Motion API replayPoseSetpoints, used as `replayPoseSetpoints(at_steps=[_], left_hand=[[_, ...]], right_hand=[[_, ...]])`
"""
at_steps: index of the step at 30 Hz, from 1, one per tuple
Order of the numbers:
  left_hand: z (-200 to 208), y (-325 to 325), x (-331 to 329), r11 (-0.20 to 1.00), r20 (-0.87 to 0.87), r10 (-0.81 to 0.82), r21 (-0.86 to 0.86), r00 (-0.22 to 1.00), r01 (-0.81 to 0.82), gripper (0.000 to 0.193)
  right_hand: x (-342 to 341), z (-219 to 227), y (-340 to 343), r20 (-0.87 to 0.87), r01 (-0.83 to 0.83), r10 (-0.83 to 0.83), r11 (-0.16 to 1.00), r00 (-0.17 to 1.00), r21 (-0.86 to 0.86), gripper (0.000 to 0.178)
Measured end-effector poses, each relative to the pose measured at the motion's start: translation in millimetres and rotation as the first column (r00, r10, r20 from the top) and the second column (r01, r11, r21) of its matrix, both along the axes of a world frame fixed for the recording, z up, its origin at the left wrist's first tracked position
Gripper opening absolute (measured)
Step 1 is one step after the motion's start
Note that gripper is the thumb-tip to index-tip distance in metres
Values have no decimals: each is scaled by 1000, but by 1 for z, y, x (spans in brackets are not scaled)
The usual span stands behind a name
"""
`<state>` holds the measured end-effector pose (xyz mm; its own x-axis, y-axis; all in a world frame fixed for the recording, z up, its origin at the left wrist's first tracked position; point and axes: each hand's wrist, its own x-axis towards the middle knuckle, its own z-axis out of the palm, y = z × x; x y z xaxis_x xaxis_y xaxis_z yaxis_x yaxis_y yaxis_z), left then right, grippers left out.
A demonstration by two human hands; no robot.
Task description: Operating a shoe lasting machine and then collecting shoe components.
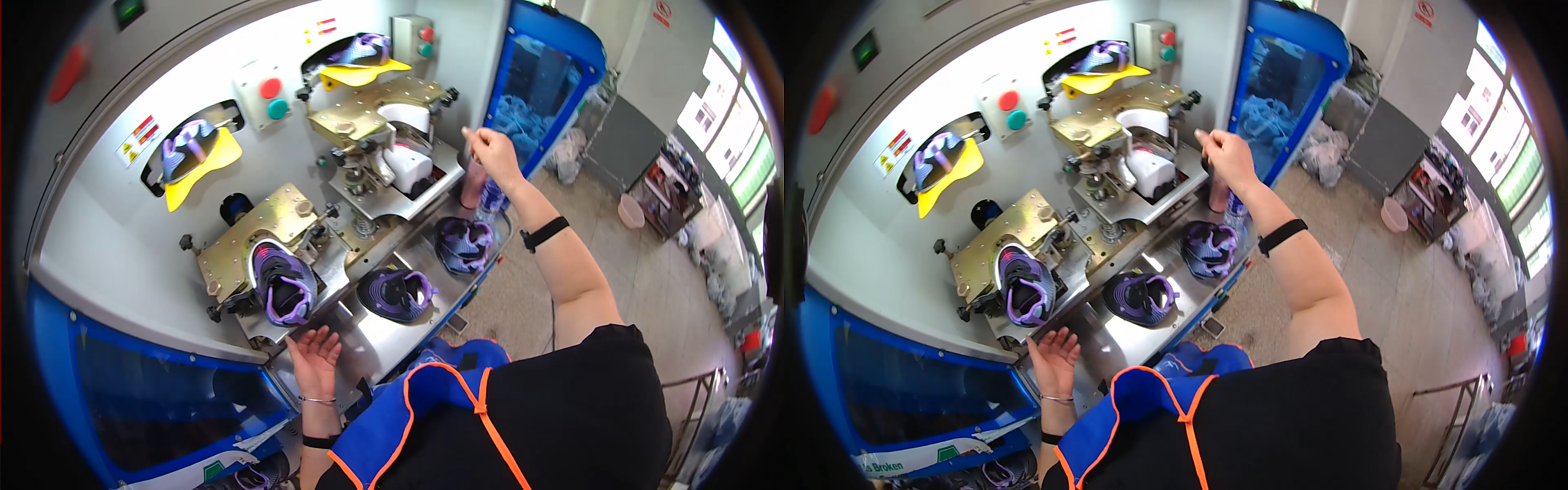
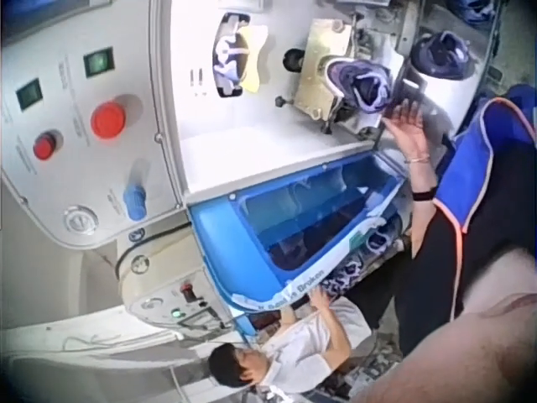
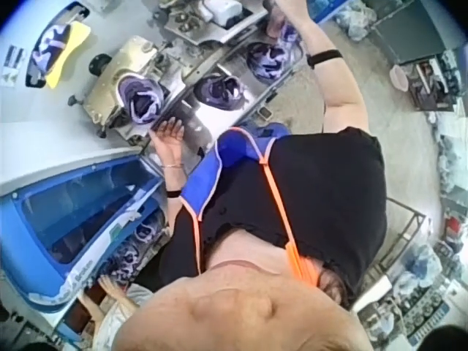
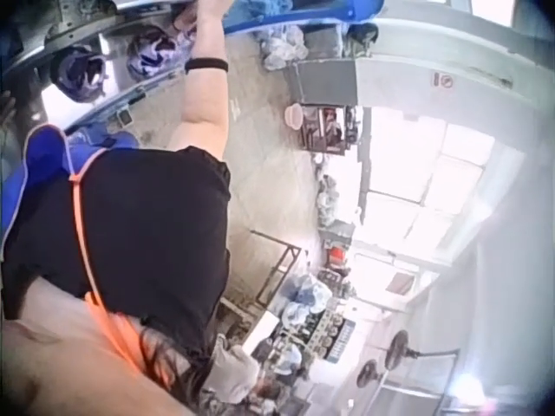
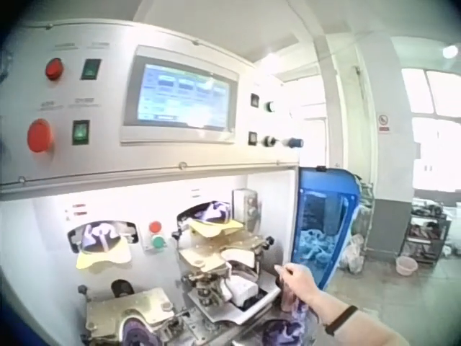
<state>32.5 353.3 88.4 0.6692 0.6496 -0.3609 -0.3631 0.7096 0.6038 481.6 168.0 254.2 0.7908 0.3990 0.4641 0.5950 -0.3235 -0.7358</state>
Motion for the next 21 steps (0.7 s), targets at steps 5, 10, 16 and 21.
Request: replayPoseSetpoints(at_steps=[5, 10, 16, 21], left_hand=[[-14, -33, -8, 983, -215, -179, -73, 960, 167, 45], [-9, -59, 16, 979, -290, -200, -19, 936, 204, 40], [23, -129, 107, 949, -254, -287, 56, 924, 310, 31], [48, -194, 168, 896, -238, -375, 154, 896, 416, 23]], right_hand=[[-6, -82, -72, -160, -326, 284, 808, 945, -491, 38], [-2, -68, -72, -61, -350, 354, 861, 933, -370, 30], [30, 9, -24, 215, -531, 551, 835, 807, -147, 19], [64, 32, 10, 376, -562, 558, 820, 740, -110, 16]])
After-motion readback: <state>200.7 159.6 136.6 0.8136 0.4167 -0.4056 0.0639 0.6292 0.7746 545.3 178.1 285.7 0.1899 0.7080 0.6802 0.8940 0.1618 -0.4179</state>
